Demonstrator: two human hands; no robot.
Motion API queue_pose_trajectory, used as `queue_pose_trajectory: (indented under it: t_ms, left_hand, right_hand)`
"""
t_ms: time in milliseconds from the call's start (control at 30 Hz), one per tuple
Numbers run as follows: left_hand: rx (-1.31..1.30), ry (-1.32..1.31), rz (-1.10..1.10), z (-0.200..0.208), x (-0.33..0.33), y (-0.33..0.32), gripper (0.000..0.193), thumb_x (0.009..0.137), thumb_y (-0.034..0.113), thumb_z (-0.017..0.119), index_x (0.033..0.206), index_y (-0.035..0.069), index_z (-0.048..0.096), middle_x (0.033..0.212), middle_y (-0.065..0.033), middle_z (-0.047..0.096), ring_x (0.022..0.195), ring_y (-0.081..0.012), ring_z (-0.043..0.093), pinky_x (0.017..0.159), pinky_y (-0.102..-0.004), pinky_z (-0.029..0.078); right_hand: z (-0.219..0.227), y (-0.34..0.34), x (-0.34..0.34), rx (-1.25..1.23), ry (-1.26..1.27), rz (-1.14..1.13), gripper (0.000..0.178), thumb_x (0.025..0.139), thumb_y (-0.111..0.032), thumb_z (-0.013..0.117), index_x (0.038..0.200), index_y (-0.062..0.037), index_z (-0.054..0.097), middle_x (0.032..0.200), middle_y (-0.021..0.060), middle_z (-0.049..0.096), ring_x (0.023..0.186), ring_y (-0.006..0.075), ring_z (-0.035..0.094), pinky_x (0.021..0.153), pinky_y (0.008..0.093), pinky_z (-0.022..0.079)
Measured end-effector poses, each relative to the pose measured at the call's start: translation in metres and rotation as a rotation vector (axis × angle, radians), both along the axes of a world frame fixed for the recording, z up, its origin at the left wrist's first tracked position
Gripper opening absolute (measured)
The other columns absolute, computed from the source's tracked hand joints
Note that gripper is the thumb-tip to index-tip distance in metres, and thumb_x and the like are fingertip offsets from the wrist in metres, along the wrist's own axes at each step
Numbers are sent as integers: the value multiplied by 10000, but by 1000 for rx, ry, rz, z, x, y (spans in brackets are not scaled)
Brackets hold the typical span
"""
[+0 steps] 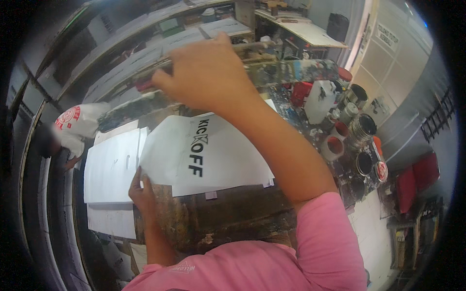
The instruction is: The person performs screen printing on white plastic bags by placing a bag on the base, lowering the screen frame, and using a squeegee to spread black ink across the stencil multiple times before lifting the frame and setting the bag aside.
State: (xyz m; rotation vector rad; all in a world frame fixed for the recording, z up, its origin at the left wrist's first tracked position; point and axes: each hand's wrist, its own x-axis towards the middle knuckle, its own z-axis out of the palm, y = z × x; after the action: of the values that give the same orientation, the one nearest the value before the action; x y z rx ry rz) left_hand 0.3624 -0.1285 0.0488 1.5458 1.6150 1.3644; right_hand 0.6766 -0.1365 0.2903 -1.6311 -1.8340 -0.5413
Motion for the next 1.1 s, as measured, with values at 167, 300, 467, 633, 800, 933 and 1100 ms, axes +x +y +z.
queue_pose_trajectory:
  t_ms: [167,300,467,633,800,933,1100]
  left_hand:
    - [175,148,42,-27,-119,35,428,987,21,624,1404,-51,687,1329,-217,740,1177,-252,704,1047,-354,530]
    - [161,361,142,-43,-224,70,458,944,64,641,1384,-51,699,1324,-242,744,1212,-289,715,1064,-369,526]
    - [168,550,216,-61,-339,124,481,900,108,633,1347,-47,721,1315,-246,745,1240,-356,712,1097,-395,514]
    - [-111,838,522,-34,-350,145,641,941,246,727,1554,126,584,1564,-322,526,1445,-409,534,1186,-456,454]
    - [140,301,-142,4,-149,47,730,976,390,797,1553,26,538,1500,-229,611,1453,-315,533,1218,-428,407]
    - [-97,-814,-981,12,-4,-67,984,1025,585,672,1689,21,214,1635,-221,482,1536,-379,437,1273,-528,338]
    - [-539,-1375,-692,-20,1,-127,1007,1034,734,498,1557,-99,283,1542,-328,475,1459,-414,506,1275,-545,373]
  right_hand:
    - [-3,-3,-5,9,-11,-26,529,972,-483,550,880,6,728,855,199,727,865,375,689,918,487,443]
    - [-5,-10,-7,-7,-23,-32,524,973,-474,565,886,18,720,857,205,722,866,389,677,915,477,444]
    - [-11,-14,-12,23,-27,-49,507,975,-456,594,1024,20,761,934,216,746,897,393,686,928,472,447]
    - [-12,-14,-14,24,-68,-59,491,999,-449,599,1059,11,761,979,224,759,943,389,707,951,481,451]
    - [-24,-26,-22,-15,-60,-91,525,1003,-406,607,1343,-11,669,964,249,748,979,416,701,954,490,465]
    - [-85,-66,-39,-30,-54,-77,543,957,-427,679,1346,-50,643,1079,194,714,1002,395,660,936,533,447]
    - [-173,-130,-25,-527,-61,117,393,919,-428,778,1086,-72,764,1043,136,717,976,368,649,935,497,471]
